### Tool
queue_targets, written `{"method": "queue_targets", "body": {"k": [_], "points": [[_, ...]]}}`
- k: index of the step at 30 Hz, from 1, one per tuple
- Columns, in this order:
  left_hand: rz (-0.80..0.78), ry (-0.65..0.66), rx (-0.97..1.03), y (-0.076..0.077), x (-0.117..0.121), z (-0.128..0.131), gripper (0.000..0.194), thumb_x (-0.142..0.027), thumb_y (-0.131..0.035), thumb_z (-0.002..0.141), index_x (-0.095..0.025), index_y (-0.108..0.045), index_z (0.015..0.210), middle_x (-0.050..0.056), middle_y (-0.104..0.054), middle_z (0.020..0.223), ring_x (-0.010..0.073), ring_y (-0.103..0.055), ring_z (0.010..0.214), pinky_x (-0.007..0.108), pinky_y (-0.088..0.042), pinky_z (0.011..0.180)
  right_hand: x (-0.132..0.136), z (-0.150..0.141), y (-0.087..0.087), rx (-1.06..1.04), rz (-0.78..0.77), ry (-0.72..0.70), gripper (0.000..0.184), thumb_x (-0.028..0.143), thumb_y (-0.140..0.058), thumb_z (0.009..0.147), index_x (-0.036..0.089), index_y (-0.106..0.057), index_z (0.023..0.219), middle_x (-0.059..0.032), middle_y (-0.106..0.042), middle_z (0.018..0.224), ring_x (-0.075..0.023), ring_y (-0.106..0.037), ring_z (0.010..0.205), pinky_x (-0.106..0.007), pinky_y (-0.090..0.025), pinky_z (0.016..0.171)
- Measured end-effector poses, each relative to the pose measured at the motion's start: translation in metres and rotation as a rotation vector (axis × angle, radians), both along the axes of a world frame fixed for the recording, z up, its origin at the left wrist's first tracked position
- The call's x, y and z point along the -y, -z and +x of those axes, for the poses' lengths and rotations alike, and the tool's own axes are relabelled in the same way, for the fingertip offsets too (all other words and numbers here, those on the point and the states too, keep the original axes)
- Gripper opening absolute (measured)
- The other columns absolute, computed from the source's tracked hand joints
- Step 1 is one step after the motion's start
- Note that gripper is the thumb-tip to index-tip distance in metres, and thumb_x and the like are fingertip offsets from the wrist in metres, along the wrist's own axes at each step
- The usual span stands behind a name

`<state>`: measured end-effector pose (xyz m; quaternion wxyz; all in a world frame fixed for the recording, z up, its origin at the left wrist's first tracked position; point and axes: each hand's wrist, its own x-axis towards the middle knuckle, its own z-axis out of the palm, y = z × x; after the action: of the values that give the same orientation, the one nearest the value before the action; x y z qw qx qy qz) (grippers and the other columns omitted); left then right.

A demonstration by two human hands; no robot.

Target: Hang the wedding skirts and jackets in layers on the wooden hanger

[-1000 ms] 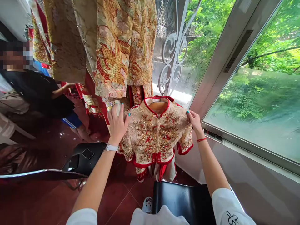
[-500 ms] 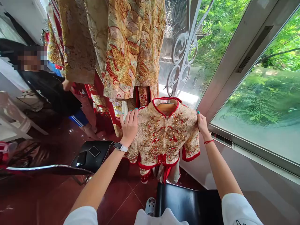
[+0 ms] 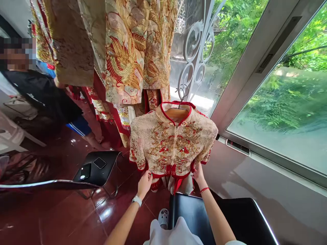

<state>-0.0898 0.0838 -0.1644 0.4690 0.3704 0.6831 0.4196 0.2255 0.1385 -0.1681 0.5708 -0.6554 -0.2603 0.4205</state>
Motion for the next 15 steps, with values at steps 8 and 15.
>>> {"method": "queue_targets", "body": {"k": [8, 15], "points": [[-0.275, -0.315, 0.542, 0.019, -0.032, 0.017, 0.018, -0.030, -0.069, 0.086, -0.019, -0.056, 0.093, 0.006, -0.061, 0.087, 0.0172, -0.067, 0.077, 0.038, -0.059, 0.078, 0.027, -0.011, 0.025, -0.457, -0.068, -0.148, 0.040, 0.052, -0.075, 0.056, 0.023, -0.063, 0.080, -0.0065, -0.071, 0.084, -0.0259, -0.067, 0.088, -0.038, -0.055, 0.081], [-0.234, -0.437, 0.515, 0.021, -0.029, -0.005, 0.010, -0.026, -0.067, 0.086, -0.023, -0.060, 0.093, 0.004, -0.068, 0.093, 0.0170, -0.070, 0.089, 0.034, -0.057, 0.083, 0.055, -0.011, 0.044, -0.516, -0.025, -0.118, 0.045, 0.036, -0.089, 0.042, 0.025, -0.065, 0.078, -0.0036, -0.074, 0.085, -0.0247, -0.070, 0.083, -0.039, -0.057, 0.078]]}}
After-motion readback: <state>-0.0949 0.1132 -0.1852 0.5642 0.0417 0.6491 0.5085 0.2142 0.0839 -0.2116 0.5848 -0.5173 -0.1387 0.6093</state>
